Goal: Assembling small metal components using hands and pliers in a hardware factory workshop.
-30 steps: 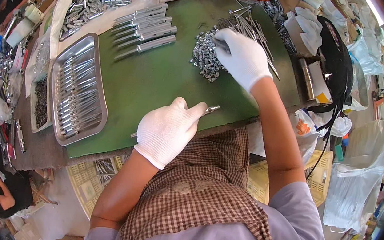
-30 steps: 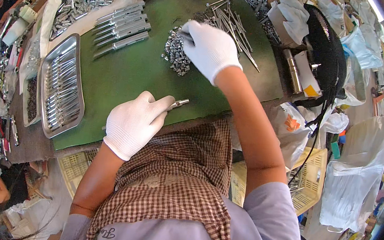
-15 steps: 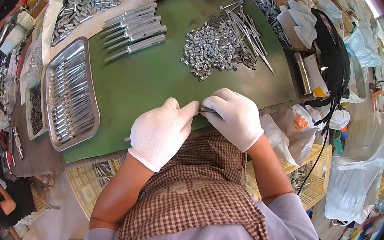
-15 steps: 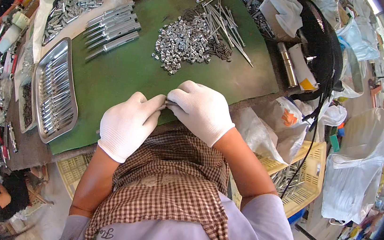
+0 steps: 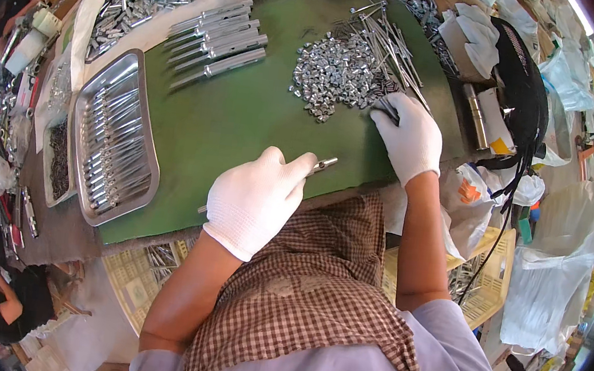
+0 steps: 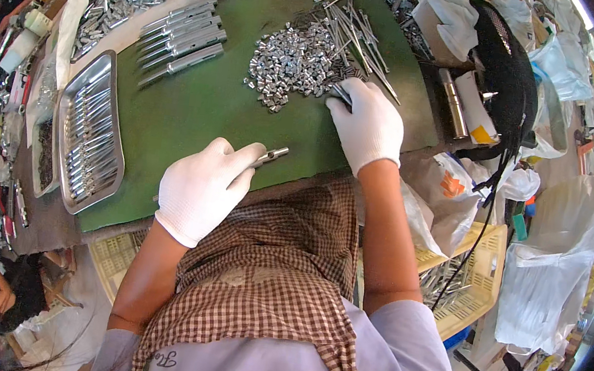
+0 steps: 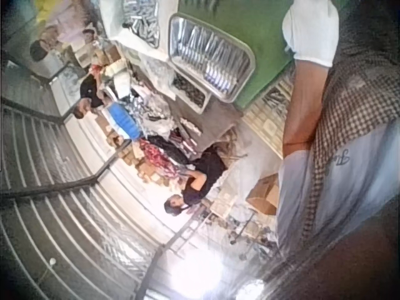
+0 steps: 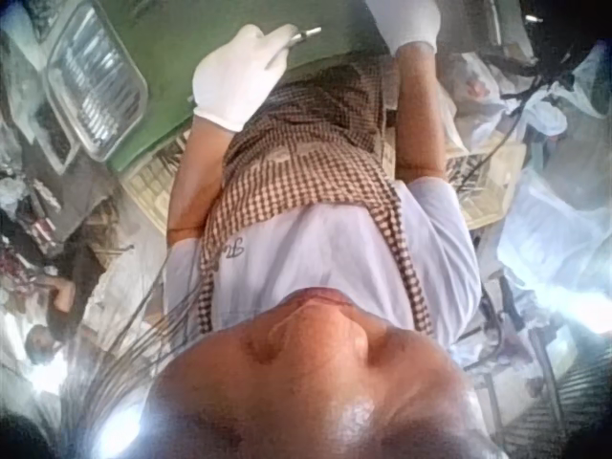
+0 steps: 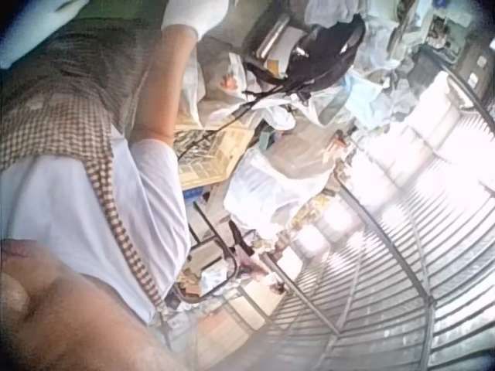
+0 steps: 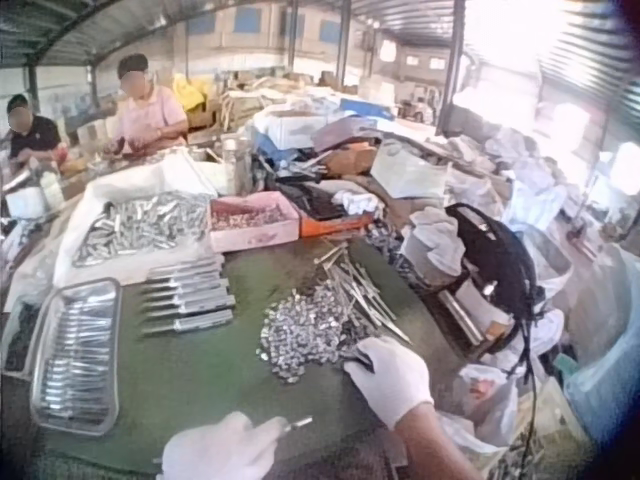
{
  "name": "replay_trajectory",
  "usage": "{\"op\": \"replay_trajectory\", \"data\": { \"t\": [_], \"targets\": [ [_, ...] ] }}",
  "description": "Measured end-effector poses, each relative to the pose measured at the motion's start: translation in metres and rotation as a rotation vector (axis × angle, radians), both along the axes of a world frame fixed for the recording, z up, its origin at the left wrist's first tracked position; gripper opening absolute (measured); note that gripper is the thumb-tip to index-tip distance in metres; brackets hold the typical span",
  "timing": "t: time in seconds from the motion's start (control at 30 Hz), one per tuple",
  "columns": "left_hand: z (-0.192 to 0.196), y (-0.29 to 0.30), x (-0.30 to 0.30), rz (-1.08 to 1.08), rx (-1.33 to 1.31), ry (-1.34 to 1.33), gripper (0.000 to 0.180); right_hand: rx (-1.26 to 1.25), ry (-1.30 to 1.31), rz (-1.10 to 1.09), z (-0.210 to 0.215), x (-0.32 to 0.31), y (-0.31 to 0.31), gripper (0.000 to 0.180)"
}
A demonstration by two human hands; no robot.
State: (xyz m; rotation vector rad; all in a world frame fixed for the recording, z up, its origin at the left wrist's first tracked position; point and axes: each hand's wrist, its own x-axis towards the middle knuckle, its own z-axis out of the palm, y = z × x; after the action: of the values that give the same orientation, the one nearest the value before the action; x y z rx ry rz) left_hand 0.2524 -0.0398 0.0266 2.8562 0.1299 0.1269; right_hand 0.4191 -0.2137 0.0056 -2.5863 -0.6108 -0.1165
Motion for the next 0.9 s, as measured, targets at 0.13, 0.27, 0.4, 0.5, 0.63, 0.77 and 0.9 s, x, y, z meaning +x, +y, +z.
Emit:
{"op": "replay_trajectory", "data": {
  "t": [0.13,0.27,0.4,0.5,0.63,0.77,0.9],
  "targets": [
    [0.001,0.001,0.001,-0.004,0.0,0.03,0.018,-0.052,-0.047,0.092,0.004,-0.007,-0.01,0.017],
    [0.001,0.001,0.0,0.003,-0.007,0.045,0.018,-0.055,-0.066,0.122,0.006,-0.006,-0.005,0.016],
    [0.001,0.001,0.0,-0.001,-0.017,0.045,0.019,-0.082,-0.019,0.242,0.01,-0.013,-0.007,0.014],
    [0.0,0.002,-0.001,-0.015,-0.012,0.017,0.021,-0.114,-0.037,0.29,0.007,-0.012,-0.008,0.013],
    [0.0,0.0,0.0,-0.005,0.002,0.024,0.022,-0.068,-0.047,0.288,0.002,-0.012,-0.01,0.013],
    [-0.001,0.001,0.0,-0.021,0.044,0.021,0.023,-0.011,-0.037,0.275,0.001,-0.012,-0.011,0.015],
    [0.0,0.001,0.001,-0.026,0.043,0.043,0.023,0.024,-0.027,0.308,0.002,-0.017,-0.009,0.014]
  ]
}}
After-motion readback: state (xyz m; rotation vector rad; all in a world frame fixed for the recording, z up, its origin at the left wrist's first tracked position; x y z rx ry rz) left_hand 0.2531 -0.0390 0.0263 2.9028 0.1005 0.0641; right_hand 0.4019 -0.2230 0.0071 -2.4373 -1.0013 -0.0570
